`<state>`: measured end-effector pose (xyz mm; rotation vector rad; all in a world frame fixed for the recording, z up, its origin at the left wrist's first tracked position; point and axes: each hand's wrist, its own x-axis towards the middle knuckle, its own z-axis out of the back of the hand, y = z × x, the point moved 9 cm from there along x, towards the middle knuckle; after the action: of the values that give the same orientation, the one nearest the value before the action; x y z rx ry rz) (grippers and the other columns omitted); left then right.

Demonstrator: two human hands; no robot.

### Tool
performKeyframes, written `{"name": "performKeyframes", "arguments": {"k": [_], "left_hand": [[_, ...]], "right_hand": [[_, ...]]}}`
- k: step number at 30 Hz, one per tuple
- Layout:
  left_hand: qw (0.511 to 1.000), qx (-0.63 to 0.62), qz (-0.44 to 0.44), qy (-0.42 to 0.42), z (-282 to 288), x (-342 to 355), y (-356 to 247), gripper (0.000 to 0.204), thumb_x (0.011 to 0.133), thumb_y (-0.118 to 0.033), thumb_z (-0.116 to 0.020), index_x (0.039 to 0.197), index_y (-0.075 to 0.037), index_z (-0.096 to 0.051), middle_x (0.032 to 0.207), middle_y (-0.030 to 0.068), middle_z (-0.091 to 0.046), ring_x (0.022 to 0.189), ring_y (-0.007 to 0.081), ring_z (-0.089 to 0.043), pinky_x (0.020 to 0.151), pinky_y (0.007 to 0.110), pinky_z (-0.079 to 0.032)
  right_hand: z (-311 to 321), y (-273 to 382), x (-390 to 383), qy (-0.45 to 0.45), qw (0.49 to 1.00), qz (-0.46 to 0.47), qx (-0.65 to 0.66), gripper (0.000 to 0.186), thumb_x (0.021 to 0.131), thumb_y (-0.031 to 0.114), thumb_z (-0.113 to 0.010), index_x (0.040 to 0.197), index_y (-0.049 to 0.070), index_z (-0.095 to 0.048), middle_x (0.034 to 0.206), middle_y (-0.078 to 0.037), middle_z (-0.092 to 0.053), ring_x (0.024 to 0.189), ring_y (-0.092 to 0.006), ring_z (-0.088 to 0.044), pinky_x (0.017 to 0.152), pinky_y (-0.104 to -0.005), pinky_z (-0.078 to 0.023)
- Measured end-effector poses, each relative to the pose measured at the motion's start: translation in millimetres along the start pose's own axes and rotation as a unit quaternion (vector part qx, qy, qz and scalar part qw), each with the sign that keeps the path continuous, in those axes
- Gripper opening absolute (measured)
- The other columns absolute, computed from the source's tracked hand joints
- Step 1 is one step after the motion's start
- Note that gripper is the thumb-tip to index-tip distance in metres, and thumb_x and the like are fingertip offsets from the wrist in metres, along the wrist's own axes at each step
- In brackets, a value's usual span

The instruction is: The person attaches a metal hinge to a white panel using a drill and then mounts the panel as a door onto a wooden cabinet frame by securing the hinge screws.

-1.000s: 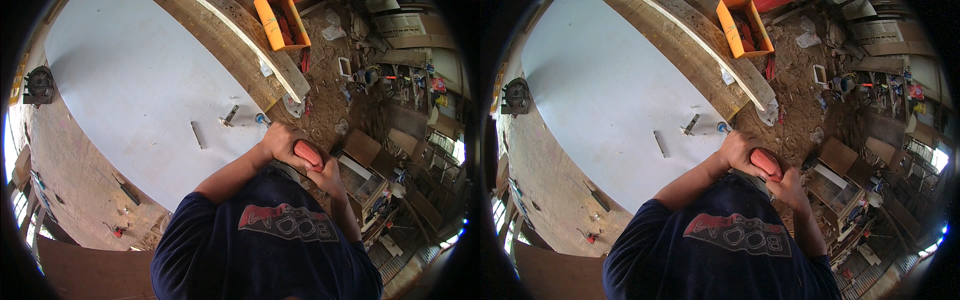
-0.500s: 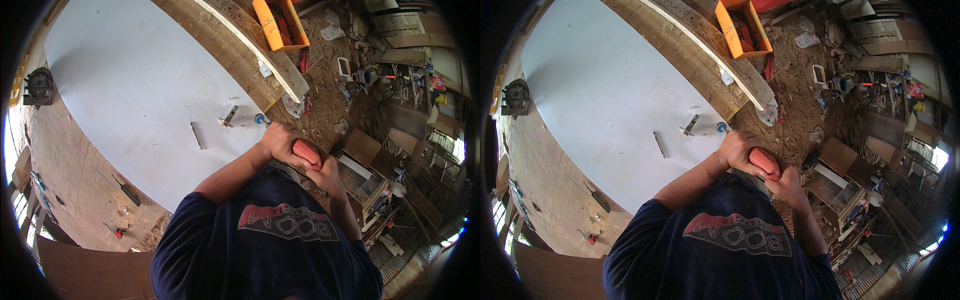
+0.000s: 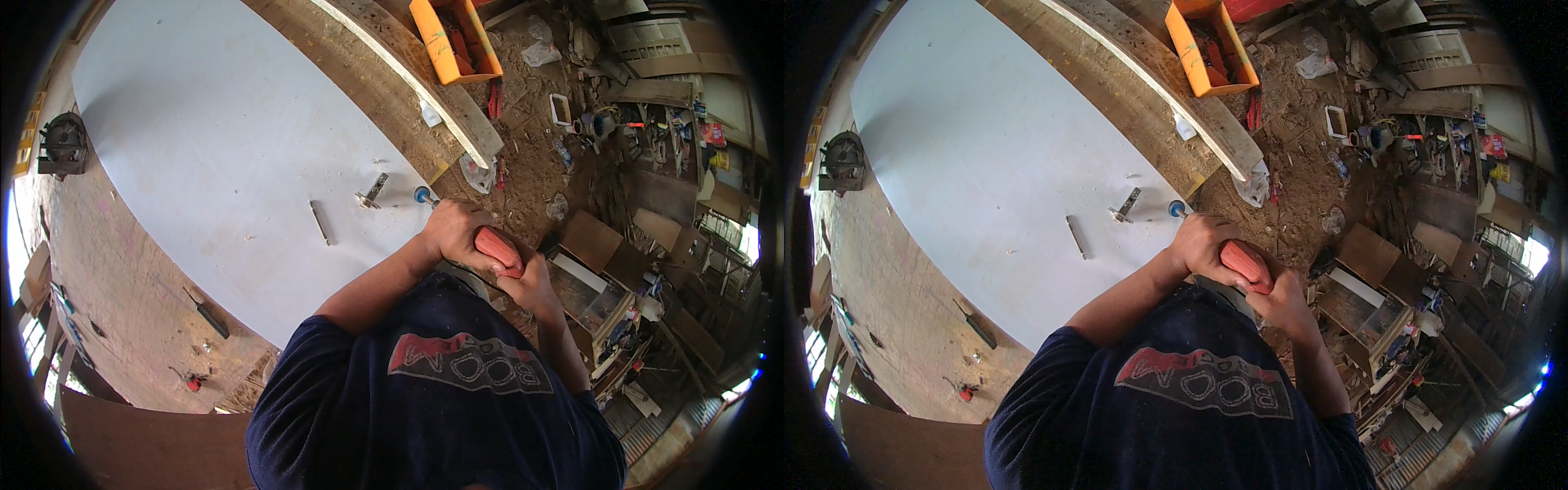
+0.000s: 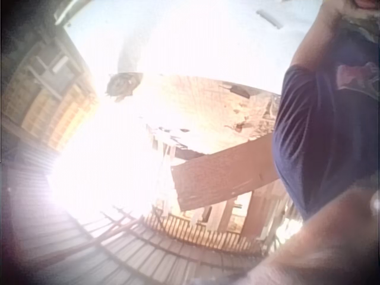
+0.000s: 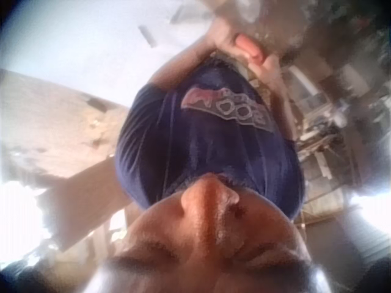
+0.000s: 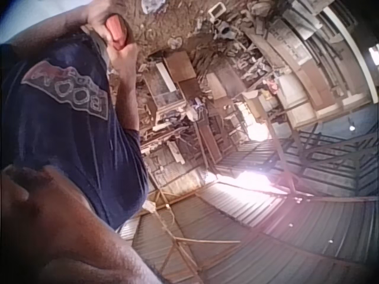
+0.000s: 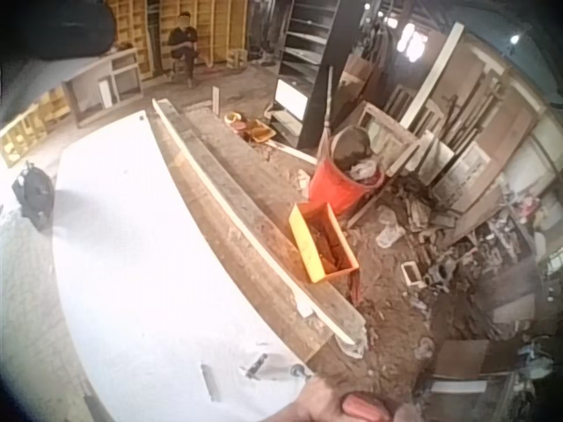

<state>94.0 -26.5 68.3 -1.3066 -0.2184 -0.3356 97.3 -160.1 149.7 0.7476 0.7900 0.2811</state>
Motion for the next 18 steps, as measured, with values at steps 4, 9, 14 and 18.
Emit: {"name": "performKeyframes", "arguments": {"k": [4,9,14,18], "left_hand": [[1.000,-0.008,-0.005,-0.013,2.0,-0.1,-0.4,0.072,0.059,-0.071,-0.092,0.094,-0.011,-0.077,0.078,0.0118,-0.071,0.072,0.0381,-0.072,0.062,0.047,-0.057],[1.000,-0.011,-0.012,-0.020,2.7,-0.8,0.2,0.071,0.059,-0.069,-0.092,0.095,-0.010,-0.077,0.078,0.0124,-0.071,0.072,0.0384,-0.072,0.063,0.047,-0.057],[1.000,-0.011,-0.005,-0.019,3.1,-2.7,2.0,0.071,0.059,-0.069,-0.092,0.095,-0.009,-0.077,0.078,0.0126,-0.071,0.072,0.0384,-0.071,0.063,0.046,-0.057],[1.000,-0.009,-0.004,-0.016,2.8,-4.0,4.8,0.071,0.058,-0.068,-0.092,0.095,-0.009,-0.077,0.079,0.0126,-0.071,0.072,0.0384,-0.071,0.062,0.046,-0.056]], "right_hand": [[-0.8,1.0,0.3,-0.001,1.000,0.007,0.010,0.062,0.087,0.013,-0.074,0.146,0.000,-0.062,0.128,-0.023,-0.075,0.121,-0.0300,-0.074,0.102,-0.0413,-0.055],[-0.9,3.6,1.2,-0.026,0.999,0.021,0.008,0.065,0.080,0.007,-0.068,0.144,-0.003,-0.063,0.121,-0.021,-0.077,0.112,-0.0250,-0.075,0.099,-0.0385,-0.056],[-1.8,-2.3,1.8,-0.005,1.000,0.010,-0.011,0.065,0.085,0.014,-0.074,0.147,0.000,-0.061,0.129,-0.024,-0.075,0.121,-0.0333,-0.074,0.102,-0.0424,-0.056],[-2.2,-1.6,2.7,-0.006,1.000,0.004,-0.024,0.066,0.084,0.015,-0.074,0.147,0.000,-0.061,0.128,-0.025,-0.075,0.120,-0.0351,-0.075,0.101,-0.0434,-0.057]]}}
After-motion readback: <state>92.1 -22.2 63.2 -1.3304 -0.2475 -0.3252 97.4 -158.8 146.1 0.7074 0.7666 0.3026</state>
